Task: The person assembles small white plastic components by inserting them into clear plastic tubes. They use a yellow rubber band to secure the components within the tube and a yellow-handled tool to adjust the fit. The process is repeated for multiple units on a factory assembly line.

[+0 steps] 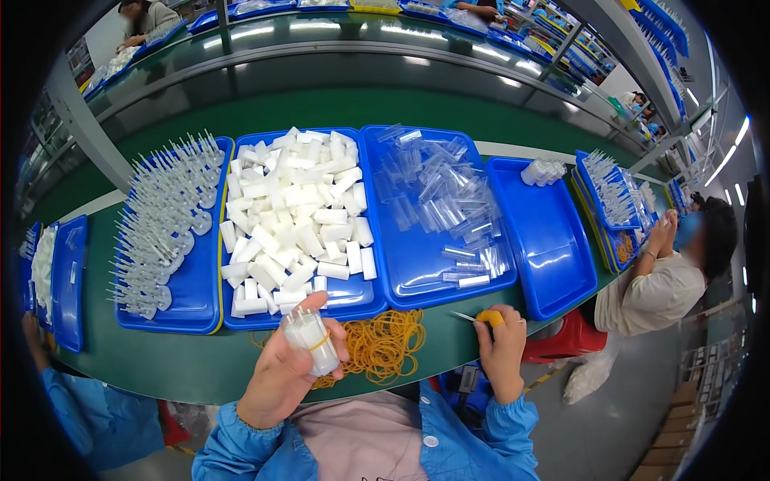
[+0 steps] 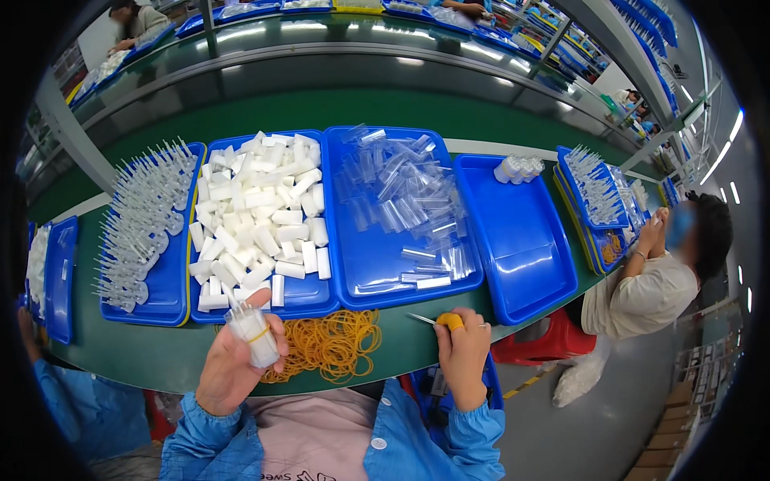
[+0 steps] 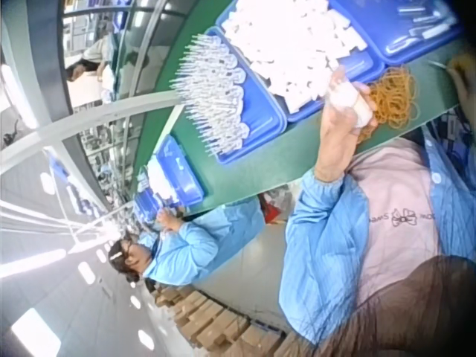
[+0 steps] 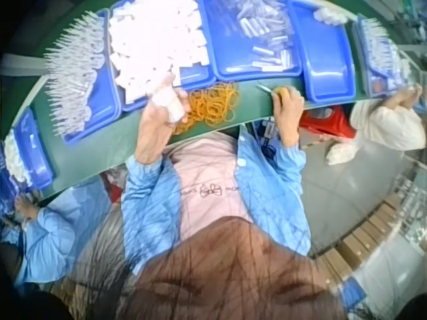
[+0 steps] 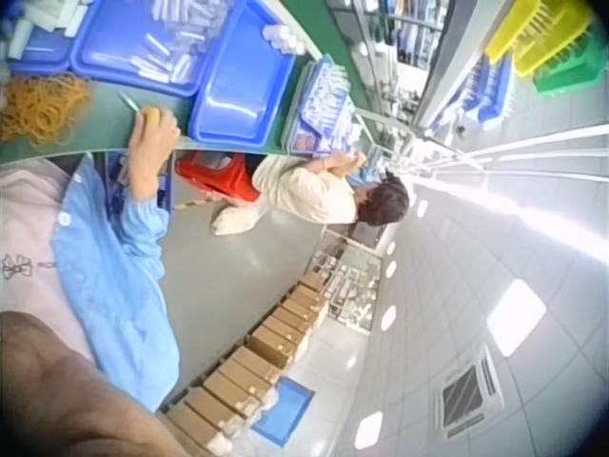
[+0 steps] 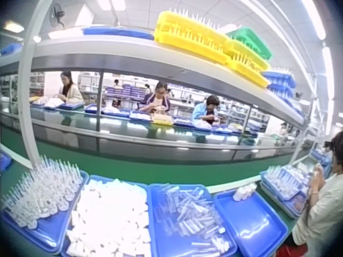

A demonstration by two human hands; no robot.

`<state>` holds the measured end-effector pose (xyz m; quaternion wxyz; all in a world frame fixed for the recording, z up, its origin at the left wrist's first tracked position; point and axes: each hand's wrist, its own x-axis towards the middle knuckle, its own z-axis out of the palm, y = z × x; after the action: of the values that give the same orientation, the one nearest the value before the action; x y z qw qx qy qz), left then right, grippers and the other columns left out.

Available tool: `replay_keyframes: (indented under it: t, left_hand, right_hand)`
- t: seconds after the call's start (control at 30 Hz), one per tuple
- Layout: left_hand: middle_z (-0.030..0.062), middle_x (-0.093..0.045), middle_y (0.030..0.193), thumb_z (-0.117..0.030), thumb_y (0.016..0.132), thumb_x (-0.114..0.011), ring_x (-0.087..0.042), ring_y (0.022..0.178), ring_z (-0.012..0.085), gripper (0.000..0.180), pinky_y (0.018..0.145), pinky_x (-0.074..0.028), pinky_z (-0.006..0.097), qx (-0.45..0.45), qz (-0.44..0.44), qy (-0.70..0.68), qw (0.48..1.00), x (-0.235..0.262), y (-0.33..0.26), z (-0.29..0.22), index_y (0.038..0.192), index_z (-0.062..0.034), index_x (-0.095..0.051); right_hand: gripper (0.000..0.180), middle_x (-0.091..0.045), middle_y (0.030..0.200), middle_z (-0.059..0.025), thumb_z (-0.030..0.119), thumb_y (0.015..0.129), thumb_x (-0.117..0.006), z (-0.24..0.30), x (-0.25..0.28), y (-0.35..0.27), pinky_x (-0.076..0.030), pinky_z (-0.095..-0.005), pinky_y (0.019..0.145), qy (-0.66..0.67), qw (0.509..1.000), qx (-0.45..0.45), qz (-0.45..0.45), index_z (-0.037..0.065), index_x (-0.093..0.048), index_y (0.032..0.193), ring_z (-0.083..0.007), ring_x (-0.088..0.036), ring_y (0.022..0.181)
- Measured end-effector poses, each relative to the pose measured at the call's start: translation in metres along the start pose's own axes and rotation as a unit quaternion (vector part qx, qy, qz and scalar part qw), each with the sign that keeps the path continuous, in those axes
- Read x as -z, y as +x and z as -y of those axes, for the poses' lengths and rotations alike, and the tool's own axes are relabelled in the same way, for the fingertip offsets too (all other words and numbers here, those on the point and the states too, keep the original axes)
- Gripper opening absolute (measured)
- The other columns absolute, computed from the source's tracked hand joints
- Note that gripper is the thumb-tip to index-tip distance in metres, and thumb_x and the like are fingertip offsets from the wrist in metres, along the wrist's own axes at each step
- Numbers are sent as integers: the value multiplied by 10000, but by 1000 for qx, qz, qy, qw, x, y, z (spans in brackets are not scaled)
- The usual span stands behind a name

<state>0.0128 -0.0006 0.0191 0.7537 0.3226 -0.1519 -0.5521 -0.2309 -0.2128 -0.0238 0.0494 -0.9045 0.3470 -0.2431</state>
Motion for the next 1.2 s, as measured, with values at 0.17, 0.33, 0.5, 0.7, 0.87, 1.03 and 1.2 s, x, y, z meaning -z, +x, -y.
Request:
replay_keyframes:
  t: [0.17,0.33,0.5,0.7,0.87,1.03,1.2]
  left_hand:
    - [118,-519,1084,-319,806,-711,-574,938,234,775,704,-509,324,18,-17,-15,1000,1,-2,-1,1382,3,-307]
    - [125,-525,1095,-328,780,-733,-585,929,243,783,727,-516,328,28,-16,-42,999,7,-3,5,1358,13,-330]
    - [114,-572,1049,-377,763,-744,-608,914,243,806,764,-511,336,30,-13,-37,999,8,-4,5,1352,9,-351]
    - [99,-589,1092,-401,778,-727,-589,1012,199,772,863,-469,307,47,-36,83,995,-2,-8,2,1341,8,-393]
    - [94,-528,1221,-185,861,-669,-530,1115,177,650,954,-418,319,0,9,137,991,1,-8,17,1387,-2,-334]
    - [89,-465,1309,-116,847,-677,-462,1201,165,658,997,-384,312,-25,19,212,977,1,-12,21,1396,-6,-330]
    - [103,-461,1300,-98,809,-707,-464,1195,178,664,990,-379,296,-61,3,277,959,3,-11,19,1375,-9,-372]
  right_hand:
    - [137,-578,835,-119,48,830,-629,21,13,-9,-452,-306,632,193,971,-144,5,-2,-605,955,-220,-601,682]
    - [125,-589,817,-77,46,873,-592,31,20,-2,-481,-258,670,414,892,-160,-88,-17,-588,981,-154,-619,725]
    - [78,-624,791,-114,39,840,-608,21,3,8,-470,-314,663,231,970,-59,40,-6,-629,901,-227,-626,738]
    - [95,-620,814,-94,38,864,-569,53,17,25,-485,-288,682,422,893,-155,-5,-26,-616,917,-171,-612,727]
    - [143,-607,876,-103,59,890,-557,94,23,46,-502,-292,690,603,794,-73,20,-45,-591,981,-180,-614,750]
    - [160,-610,898,-94,81,900,-575,134,18,62,-506,-275,698,660,737,-73,127,-49,-597,990,-152,-610,761]
    - [153,-618,922,-90,68,896,-581,137,13,66,-509,-248,699,669,721,-50,176,-50,-597,994,-127,-607,775]
